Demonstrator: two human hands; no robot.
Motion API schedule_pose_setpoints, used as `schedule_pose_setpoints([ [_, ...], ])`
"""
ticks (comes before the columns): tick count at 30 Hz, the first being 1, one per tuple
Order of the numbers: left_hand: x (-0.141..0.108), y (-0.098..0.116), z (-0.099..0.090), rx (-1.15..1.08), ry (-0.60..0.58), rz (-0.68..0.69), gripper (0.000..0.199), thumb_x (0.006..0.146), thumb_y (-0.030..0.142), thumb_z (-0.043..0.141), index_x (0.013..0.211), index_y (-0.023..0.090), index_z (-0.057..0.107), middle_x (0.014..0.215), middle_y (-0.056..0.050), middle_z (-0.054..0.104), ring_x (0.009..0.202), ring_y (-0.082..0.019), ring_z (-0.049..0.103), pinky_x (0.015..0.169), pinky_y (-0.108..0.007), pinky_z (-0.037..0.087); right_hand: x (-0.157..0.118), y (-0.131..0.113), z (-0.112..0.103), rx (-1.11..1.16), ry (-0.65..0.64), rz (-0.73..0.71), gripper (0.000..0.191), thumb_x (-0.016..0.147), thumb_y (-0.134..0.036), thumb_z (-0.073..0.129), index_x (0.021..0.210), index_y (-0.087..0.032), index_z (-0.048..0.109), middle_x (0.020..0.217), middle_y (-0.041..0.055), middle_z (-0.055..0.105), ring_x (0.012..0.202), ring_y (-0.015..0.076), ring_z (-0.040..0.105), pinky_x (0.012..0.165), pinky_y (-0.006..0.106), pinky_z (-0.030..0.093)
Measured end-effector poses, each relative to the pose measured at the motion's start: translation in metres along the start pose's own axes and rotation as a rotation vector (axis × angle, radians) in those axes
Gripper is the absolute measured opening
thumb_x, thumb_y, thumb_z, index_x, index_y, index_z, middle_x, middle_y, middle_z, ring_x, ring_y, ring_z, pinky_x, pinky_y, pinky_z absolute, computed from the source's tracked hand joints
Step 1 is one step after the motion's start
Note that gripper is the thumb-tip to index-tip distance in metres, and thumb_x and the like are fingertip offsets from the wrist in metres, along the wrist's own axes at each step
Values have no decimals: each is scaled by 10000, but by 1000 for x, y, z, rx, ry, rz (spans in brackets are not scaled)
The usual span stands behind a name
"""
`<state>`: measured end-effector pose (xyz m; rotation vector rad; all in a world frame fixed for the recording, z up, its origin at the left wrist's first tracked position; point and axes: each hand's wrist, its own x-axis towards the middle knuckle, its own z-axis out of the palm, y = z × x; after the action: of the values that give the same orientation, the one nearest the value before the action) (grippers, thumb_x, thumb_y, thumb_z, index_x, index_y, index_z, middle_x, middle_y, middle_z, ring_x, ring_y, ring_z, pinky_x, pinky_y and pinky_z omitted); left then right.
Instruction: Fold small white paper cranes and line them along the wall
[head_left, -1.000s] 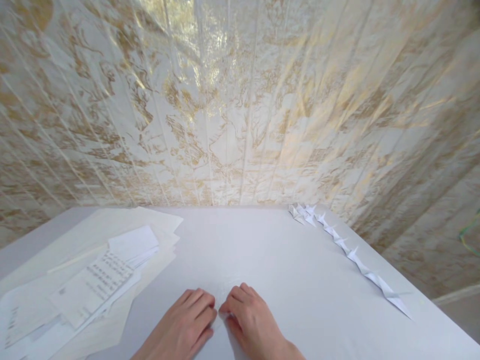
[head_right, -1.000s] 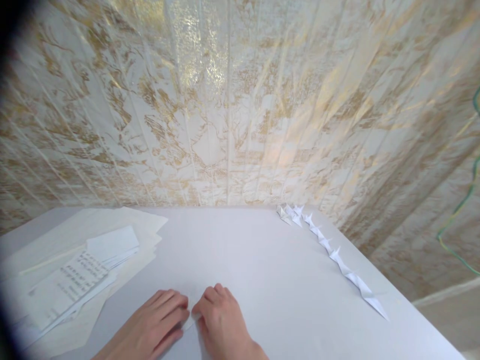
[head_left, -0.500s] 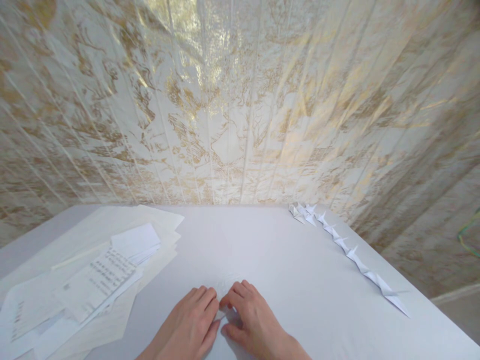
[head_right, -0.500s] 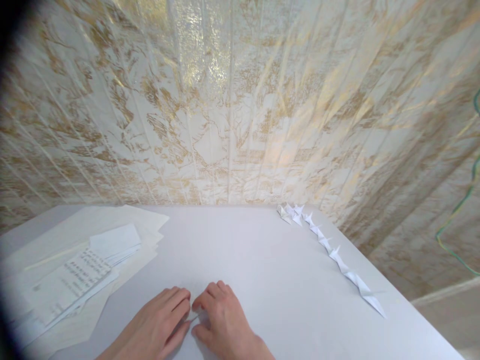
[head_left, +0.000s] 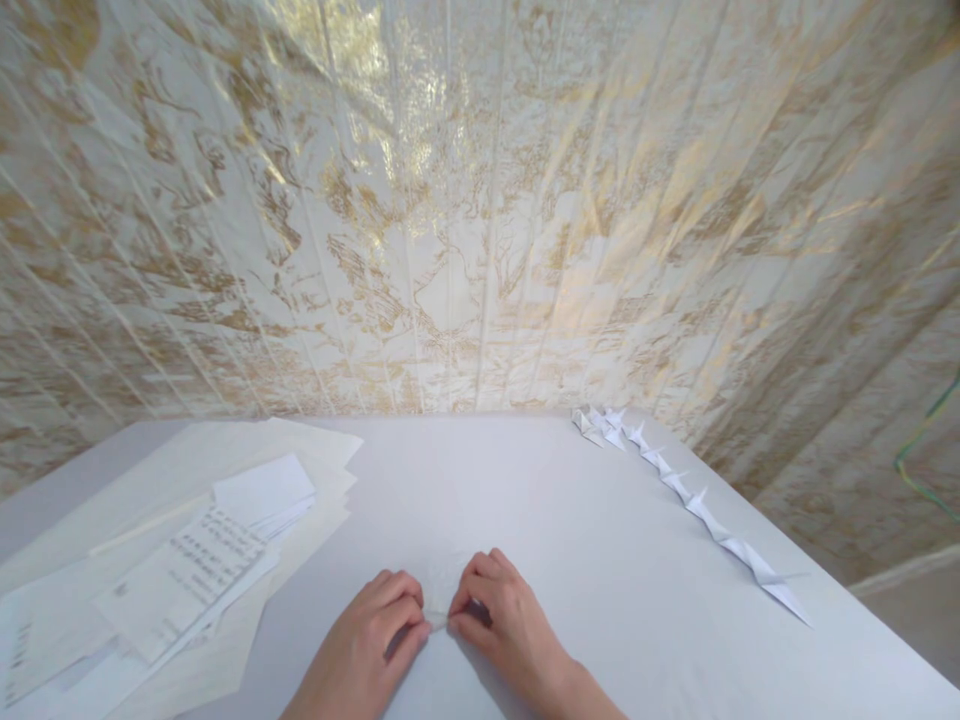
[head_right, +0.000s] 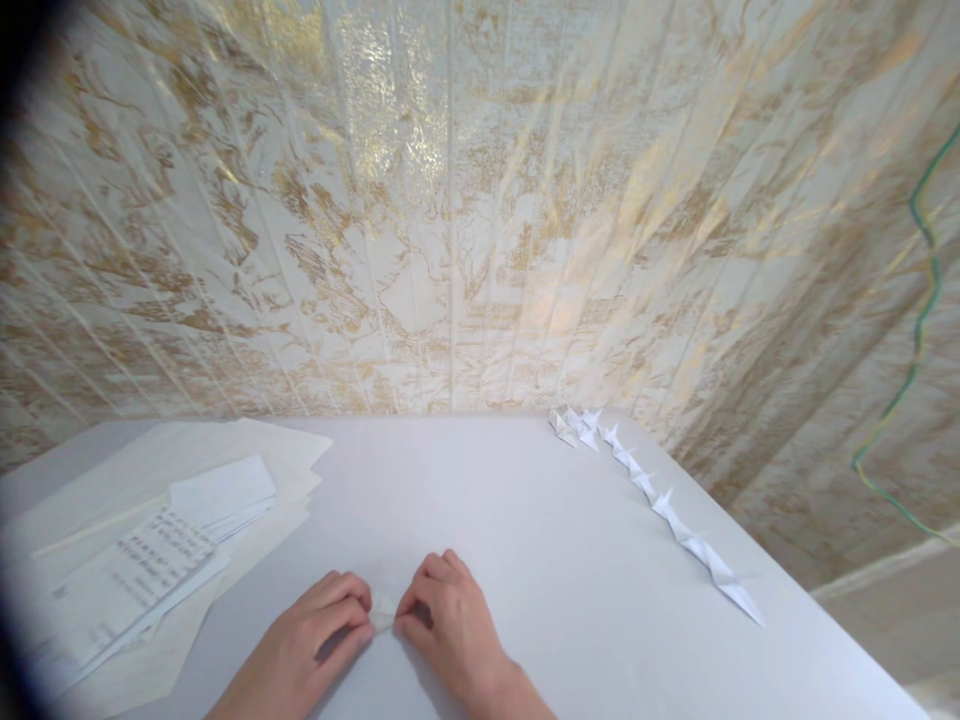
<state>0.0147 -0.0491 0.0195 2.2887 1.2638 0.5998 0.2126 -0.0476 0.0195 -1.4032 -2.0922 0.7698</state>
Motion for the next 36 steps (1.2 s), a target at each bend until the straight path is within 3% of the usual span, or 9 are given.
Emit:
schedule_pose_setpoints([
  [9,-2,0,8,-90,71,-51,224,923,154,469,715,219,518,859,-7,609,849,-189,584,773,-319,475,3,0,5,-13,-2,63,132,812,-80,666,766,-201,691,878,10,628,916,189,515,846,299,379],
  [15,-5,3,10,-58,70,-69,180,804,74,563,721,230,525,901,-2,613,870,-207,559,779,-343,472,1,0,1,-23,-40,42,134,801,-70,661,785,-203,674,910,16,608,934,197,504,861,314,369],
  [19,-8,0,10,-40,71,-50,182,821,83,561,719,232,539,936,-6,617,898,-208,566,791,-343,475,0,4,-4,21,-93,12,125,782,-113,723,825,-226,693,930,3,592,945,189,504,866,304,373],
  [26,-4,1,13,72,84,-26,206,920,142,456,737,224,502,872,-17,599,827,-212,561,739,-348,453,3,0,4,-18,-22,64,122,799,-88,703,751,-193,664,891,14,612,918,199,507,848,317,374],
  [36,7,3,13,156,23,-15,200,875,62,453,742,207,490,841,-18,572,821,-217,527,709,-342,417,3,-1,13,-104,29,62,108,793,-96,664,768,-190,618,920,26,616,928,214,511,824,334,372],
])
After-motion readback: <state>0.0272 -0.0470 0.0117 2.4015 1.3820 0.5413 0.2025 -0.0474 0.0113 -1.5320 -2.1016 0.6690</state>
